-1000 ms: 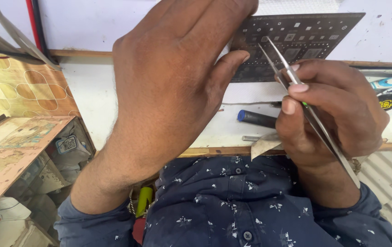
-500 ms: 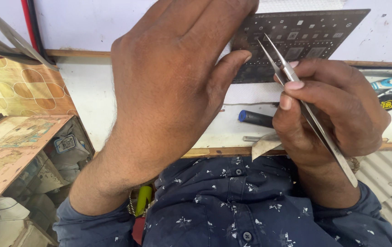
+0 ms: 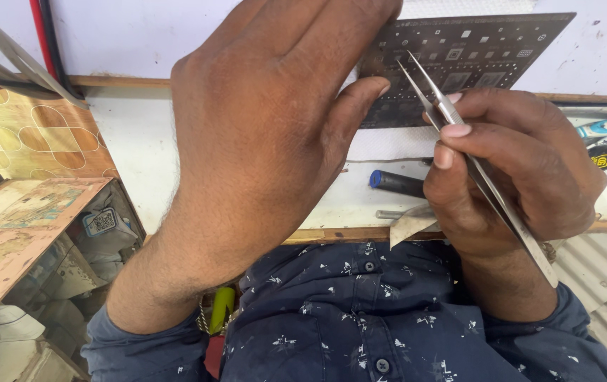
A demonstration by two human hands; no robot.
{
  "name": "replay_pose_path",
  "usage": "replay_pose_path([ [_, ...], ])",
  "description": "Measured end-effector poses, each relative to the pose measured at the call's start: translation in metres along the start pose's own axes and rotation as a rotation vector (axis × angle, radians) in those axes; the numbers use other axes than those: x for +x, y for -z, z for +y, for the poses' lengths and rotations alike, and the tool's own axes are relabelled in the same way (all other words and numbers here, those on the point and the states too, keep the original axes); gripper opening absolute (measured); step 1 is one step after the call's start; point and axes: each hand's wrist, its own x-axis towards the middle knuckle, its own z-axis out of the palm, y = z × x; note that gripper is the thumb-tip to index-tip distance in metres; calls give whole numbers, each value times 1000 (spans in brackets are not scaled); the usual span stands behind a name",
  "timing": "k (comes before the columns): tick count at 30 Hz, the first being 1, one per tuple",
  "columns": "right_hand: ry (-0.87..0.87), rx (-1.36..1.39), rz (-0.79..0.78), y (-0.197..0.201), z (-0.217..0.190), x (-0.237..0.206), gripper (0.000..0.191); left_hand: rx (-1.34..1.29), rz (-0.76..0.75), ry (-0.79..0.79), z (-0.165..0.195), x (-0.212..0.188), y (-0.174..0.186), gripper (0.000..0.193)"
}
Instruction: The person uses tweezers to pick up a small component from a stencil and places it onto a circuit board. They apply flux paste with a wooden stick to the board, then use a hot air gun to heat the component. The person repeats the flux application and component placement on another area of the board.
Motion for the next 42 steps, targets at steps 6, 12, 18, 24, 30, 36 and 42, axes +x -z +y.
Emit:
replay_pose_path([
  [6,13,2,-2,0,2,1,13,-5,-1,3,1,0,0,48],
  [12,9,-4,7,0,2,1,13,-2,-3,10,1,0,-1,44],
  [18,-22,-1,-7,1,0,0,13,-7,1,1,0,0,-2,46],
  [24,-13,5,-9,1,1,1,13,-8,-1,5,0,0,-2,45],
  [30,-29,2,-12,1,-1,0,11,-3,-4,6,0,0,-1,44],
  [36,-14,8,-4,0,2,0,13,-20,-6,-2,0,-2,0,48],
  [42,13,12,13,-1,6,0,12,-18,-5,-8,-1,-2,-1,48],
])
